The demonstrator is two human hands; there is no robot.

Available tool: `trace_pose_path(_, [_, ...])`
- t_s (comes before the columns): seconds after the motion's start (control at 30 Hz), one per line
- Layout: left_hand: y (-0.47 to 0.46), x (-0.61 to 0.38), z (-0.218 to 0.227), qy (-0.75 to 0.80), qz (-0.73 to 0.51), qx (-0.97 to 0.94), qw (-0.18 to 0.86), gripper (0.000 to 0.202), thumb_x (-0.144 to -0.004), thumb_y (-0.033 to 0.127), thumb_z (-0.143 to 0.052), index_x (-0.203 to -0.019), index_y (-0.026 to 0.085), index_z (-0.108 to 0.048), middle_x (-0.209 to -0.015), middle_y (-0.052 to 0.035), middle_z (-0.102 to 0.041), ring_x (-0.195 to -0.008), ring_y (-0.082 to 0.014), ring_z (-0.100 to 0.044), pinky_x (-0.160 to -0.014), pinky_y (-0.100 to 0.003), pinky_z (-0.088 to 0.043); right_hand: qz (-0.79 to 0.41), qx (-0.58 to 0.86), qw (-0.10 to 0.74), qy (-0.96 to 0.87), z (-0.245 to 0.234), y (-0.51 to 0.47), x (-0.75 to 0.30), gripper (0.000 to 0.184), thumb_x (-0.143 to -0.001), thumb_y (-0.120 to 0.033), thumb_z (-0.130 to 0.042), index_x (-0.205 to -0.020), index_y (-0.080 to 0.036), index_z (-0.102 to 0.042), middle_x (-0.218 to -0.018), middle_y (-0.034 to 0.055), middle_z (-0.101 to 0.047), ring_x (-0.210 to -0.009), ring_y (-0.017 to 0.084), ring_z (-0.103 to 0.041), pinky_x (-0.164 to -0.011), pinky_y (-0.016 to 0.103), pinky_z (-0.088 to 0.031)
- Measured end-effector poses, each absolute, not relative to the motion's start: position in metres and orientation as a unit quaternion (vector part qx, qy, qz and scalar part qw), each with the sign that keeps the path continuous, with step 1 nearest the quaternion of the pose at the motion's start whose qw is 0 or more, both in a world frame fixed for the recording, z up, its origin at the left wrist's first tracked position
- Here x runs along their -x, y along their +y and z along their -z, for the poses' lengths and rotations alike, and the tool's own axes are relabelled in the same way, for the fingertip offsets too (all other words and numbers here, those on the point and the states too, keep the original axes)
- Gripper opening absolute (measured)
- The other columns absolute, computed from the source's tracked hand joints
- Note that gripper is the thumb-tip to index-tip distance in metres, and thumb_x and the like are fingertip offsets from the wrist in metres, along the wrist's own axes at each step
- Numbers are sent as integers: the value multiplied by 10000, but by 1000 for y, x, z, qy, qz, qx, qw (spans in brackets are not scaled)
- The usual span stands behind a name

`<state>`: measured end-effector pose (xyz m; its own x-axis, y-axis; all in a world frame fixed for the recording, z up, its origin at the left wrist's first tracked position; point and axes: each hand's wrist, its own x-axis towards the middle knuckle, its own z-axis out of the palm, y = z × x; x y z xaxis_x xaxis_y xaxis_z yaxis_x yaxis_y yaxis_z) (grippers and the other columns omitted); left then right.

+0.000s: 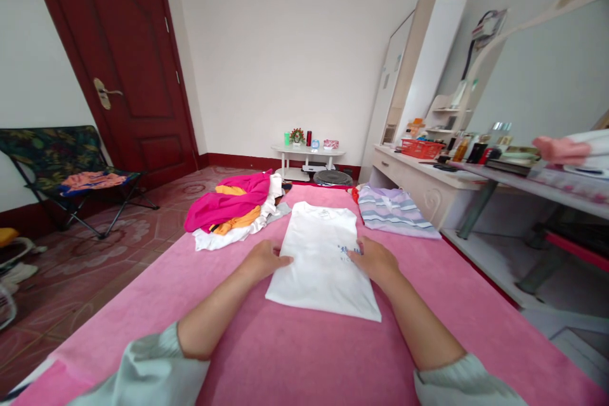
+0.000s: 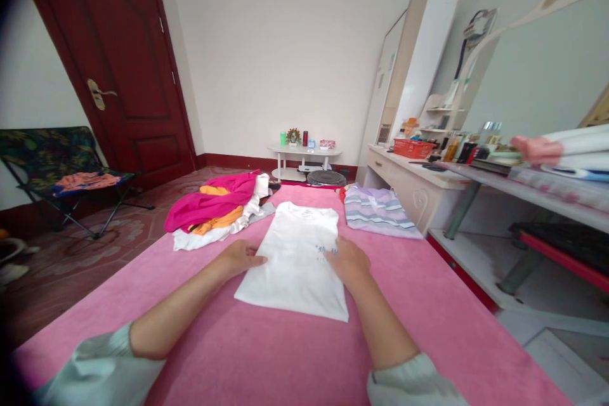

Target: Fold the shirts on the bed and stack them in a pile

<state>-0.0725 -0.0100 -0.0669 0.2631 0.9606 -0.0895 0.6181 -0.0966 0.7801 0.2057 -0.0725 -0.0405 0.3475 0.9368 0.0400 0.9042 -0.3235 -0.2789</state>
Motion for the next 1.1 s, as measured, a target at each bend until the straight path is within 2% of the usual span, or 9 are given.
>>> trace_pose_path(0.1, [-18, 66, 62, 524, -251, -717, 384, 304, -648, 364, -709, -837, 126, -706, -699, -25, -681, -676, -216, -632, -565, -258, -446, -80, 795, 163, -579, 42, -72, -205, 492, -747, -387, -620, -1196, -199, -550, -1169, 108, -629, -1044, 262, -593, -810, 328, -447])
trace_pose_path(0.27, [-36, 22, 39, 475, -331, -750, 320, 374, -708, 236, -649, -1059, 112, -673, -746, -21, -668, -680, -170, -615, -628, -255, -466, -124, 744, 292, -588, 50, -65, -203, 498, -694, -232, -649, -1186, -190, -581, -1117, 72, -662, -969, 213, -618, -838, 296, -450])
trace_pose_path(0.4, [-60, -21, 38, 387, -349, -813, 260, 286, -718, 124, -581, -968, 159, -716, -903, -57, -698, -854, -193, -636, -831, -296, -472, -156, 671, 379, -618, 53, -59, -198, 269, -800, -360, -535, -952, -188, -676, -939, 45, -700, -872, 205, -630, -774, 296, -460])
trace_pose_path(0.5, [-78, -41, 52, 321, -329, -859, 226, 273, -691, 46, -534, -836, 176, -725, -905, -58, -689, -862, -199, -632, -835, -295, -476, -187, 630, 390, -645, 54, -57, -196, 412, -860, -496, -416, -768, -179, -664, -783, 30, -684, -776, 196, -617, -697, 284, -452])
trace_pose_path(0.63, [-92, -49, 70, 258, -327, -875, 245, 267, -689, 11, -513, -792, 163, -707, -892, -58, -681, -842, -183, -626, -782, -254, -481, -180, 670, 359, -624, 60, -56, -196, 412, -758, -568, -554, -846, -179, -655, -785, 32, -679, -732, 199, -607, -660, 287, -440])
trace_pose_path(0.77, [-98, -49, 68, 200, -333, -878, 280, 201, -695, 49, -577, -798, 167, -704, -831, -34, -693, -781, -169, -624, -730, -231, -465, -158, 671, 398, -606, 70, -52, -194, 449, -691, -369, -643, -1096, -178, -621, -968, 60, -691, -843, 230, -621, -738, 321, -457])
trace_pose_path(0.87, [-96, -43, 54, 190, -373, -852, 315, 132, -789, 150, -580, -818, 181, -704, -790, -11, -693, -709, -138, -615, -681, -212, -451, -179, 617, 461, -612, 73, -53, -187, 316, -716, -227, -521, -984, -166, -677, -905, 47, -700, -833, 224, -620, -745, 321, -466])
trace_pose_path(1.0, [-70, -17, 40, 259, -506, -772, 286, 200, -886, 239, -490, -884, 188, -683, -872, -24, -688, -820, -150, -616, -765, -234, -445, -154, 541, 552, -616, 58, -65, -178, 265, -755, -211, -490, -919, -157, -690, -888, 53, -679, -871, 218, -603, -792, 318, -457])
trace_pose_path(1.1, [-34, 6, 52, 350, -537, -727, 244, 246, -901, 280, -446, -933, 184, -670, -940, -49, -686, -883, -178, -616, -769, -259, -453, -91, 528, 574, -619, 29, -77, -182, 259, -784, -201, -486, -942, -164, -688, -938, 59, -656, -902, 206, -583, -827, 314, -432])
